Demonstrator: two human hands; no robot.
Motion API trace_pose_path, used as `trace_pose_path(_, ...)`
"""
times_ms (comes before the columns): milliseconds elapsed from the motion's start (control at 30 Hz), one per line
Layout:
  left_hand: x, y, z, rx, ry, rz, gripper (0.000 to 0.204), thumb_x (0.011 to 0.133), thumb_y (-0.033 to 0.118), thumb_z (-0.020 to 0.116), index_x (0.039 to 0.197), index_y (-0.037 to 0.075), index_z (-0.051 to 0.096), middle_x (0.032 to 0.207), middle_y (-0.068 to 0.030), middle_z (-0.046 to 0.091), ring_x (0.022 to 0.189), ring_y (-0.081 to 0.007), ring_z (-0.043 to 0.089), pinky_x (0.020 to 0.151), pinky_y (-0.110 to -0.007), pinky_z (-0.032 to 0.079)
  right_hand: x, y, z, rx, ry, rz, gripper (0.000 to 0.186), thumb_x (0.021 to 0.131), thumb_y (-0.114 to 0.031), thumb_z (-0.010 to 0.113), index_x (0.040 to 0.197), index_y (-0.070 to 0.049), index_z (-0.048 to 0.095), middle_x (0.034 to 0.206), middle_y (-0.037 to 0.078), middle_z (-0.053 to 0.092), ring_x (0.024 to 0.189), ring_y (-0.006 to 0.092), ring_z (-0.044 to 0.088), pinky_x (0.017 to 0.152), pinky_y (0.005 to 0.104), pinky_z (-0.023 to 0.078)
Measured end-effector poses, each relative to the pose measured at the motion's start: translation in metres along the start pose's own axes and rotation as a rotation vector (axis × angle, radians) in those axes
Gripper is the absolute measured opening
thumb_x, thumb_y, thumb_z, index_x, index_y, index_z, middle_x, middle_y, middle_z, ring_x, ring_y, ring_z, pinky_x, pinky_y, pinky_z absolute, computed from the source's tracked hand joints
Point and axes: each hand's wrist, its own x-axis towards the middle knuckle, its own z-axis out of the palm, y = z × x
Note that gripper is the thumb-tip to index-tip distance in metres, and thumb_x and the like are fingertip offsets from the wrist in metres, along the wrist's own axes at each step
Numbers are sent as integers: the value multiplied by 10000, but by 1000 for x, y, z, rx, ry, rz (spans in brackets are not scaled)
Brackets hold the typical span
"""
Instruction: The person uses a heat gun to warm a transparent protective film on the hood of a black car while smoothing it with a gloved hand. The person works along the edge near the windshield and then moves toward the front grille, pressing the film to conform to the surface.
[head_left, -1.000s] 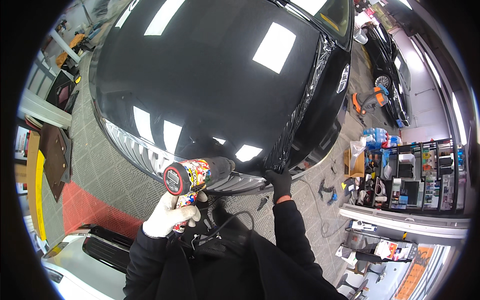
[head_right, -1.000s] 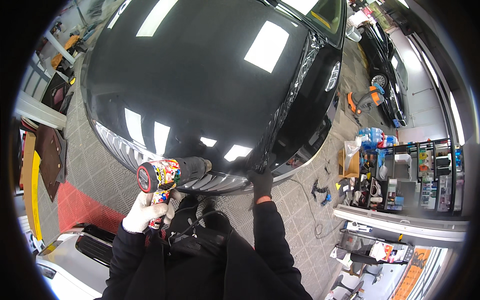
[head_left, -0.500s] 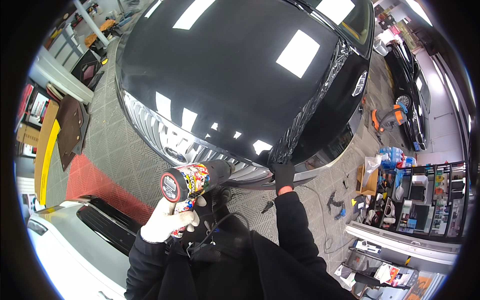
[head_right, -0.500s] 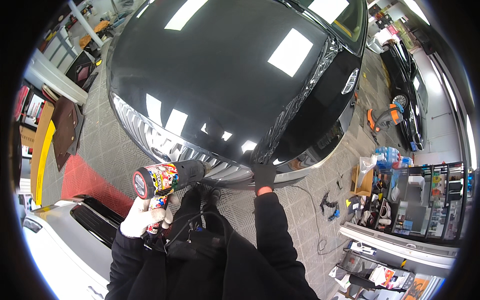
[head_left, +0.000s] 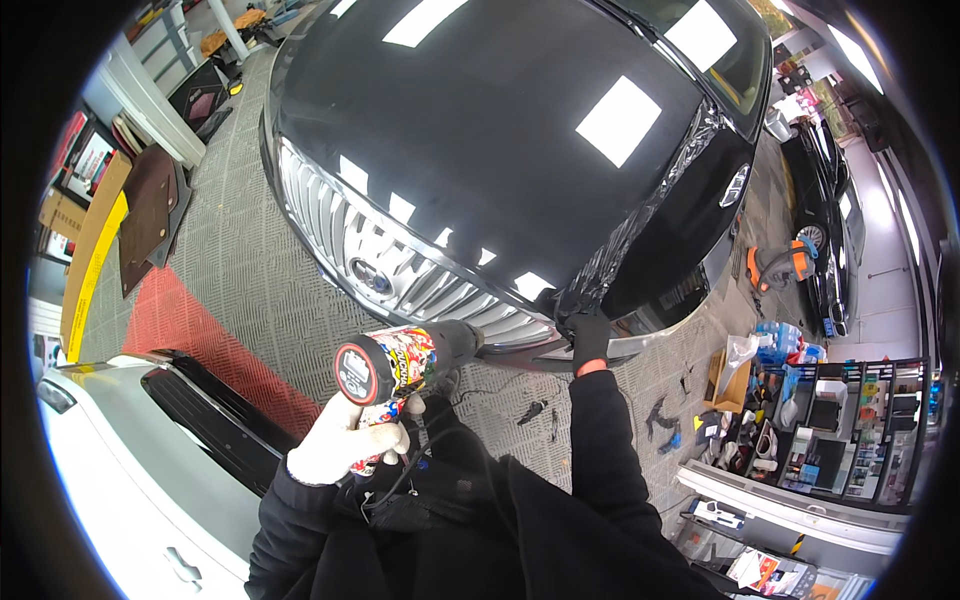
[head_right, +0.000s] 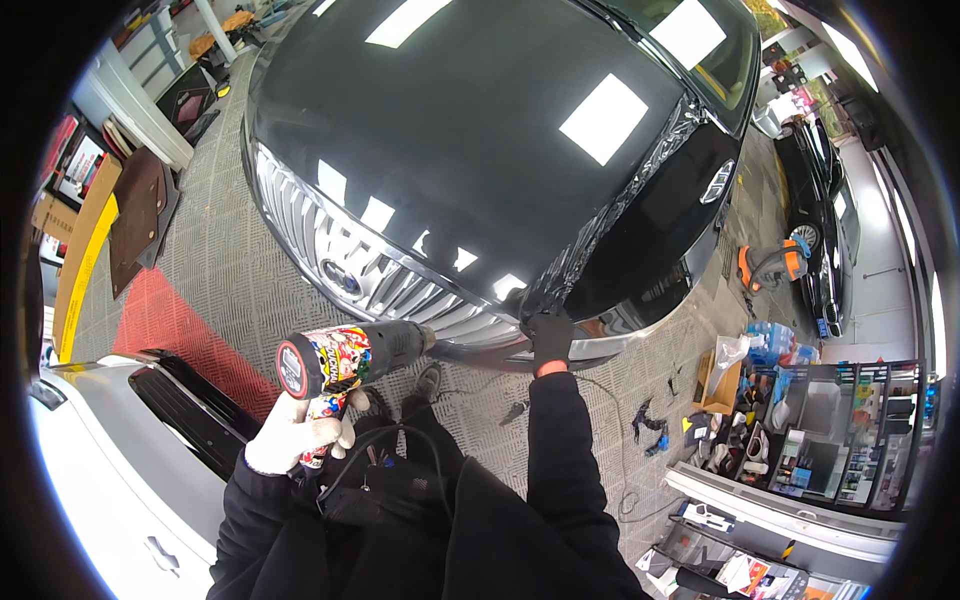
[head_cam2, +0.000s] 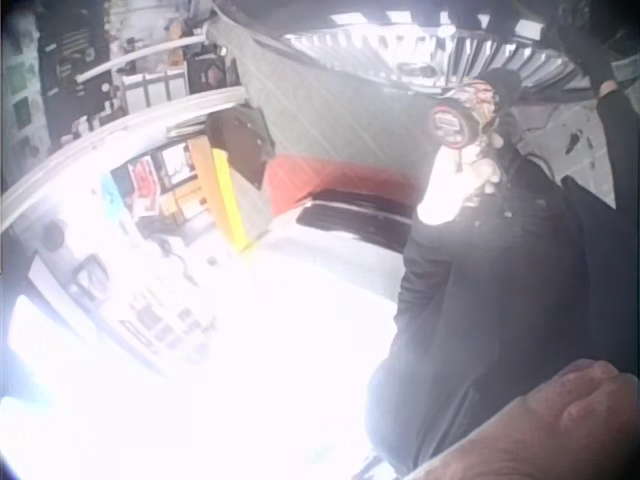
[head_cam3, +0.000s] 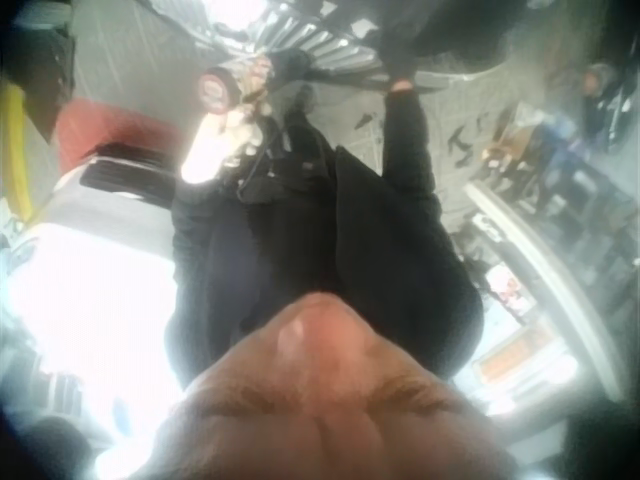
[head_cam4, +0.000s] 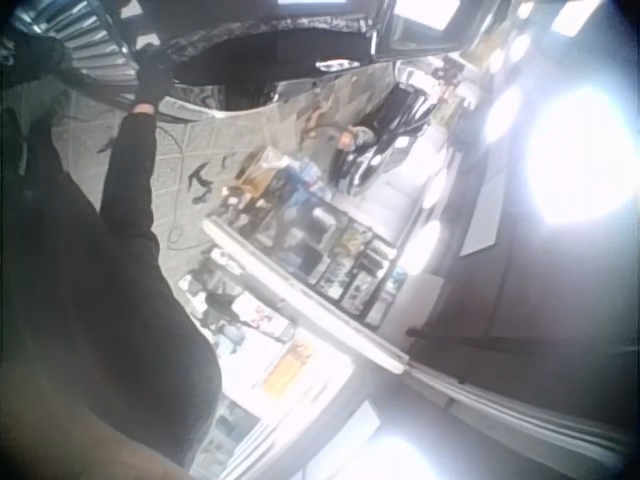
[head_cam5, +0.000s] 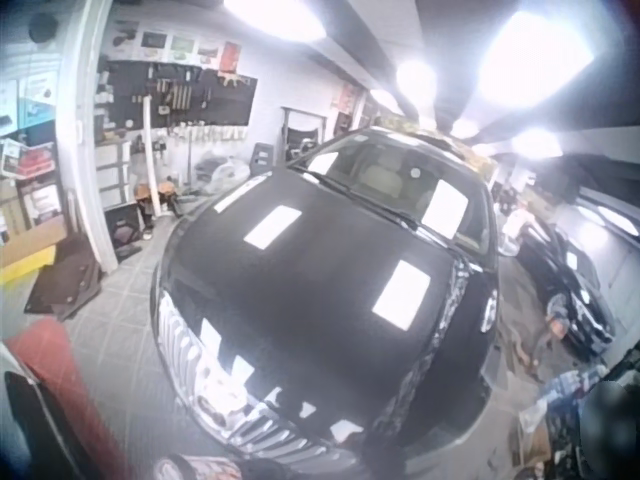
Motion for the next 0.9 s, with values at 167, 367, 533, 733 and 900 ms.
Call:
trace_pose_path(167,-5,-7,-13,17,-44,-8,581,948,163,817,1405,-71,546,1090,-116,742,786,-132,719,687,-256,597,4,-29,-18,1058,65,760,351,812,-11,723,1160,38,738,1028,100,752,1009,174,732,801,304,592)
trace_pose_path(367,-12,-12,-20,-12,3,6,551,947,176,827,1370,-79,582,970,-125,746,762,-129,711,688,-252,590,-15,-54,-12,1464,280,642,319,842,51,730,1158,7,737,977,50,734,802,137,689,621,252,492)
trace_pose_path(533,-15,-17,-25,-8,-9,8,523,956,140,798,1379,-78,582,944,-129,746,771,-128,720,695,-253,601,-14,-41,3,1319,144,665,307,837,38,818,1133,6,743,1001,40,736,903,139,694,781,281,558)
trace_pose_path(733,-20,-23,-28,-28,-30,-59,651,895,138,853,1437,-36,538,1262,-140,710,817,-171,741,680,-299,625,5,-46,-5,692,137,572,372,803,-80,827,1148,36,749,1044,87,782,917,201,698,825,376,529)
trace_pose_path(900,-29,-27,-25,27,-37,9,412,953,105,747,1314,-42,613,962,-127,750,803,-144,735,685,-259,603,7,-60,-5,441,202,537,386,833,-112,813,1183,33,738,1101,148,797,979,235,715,885,391,527)
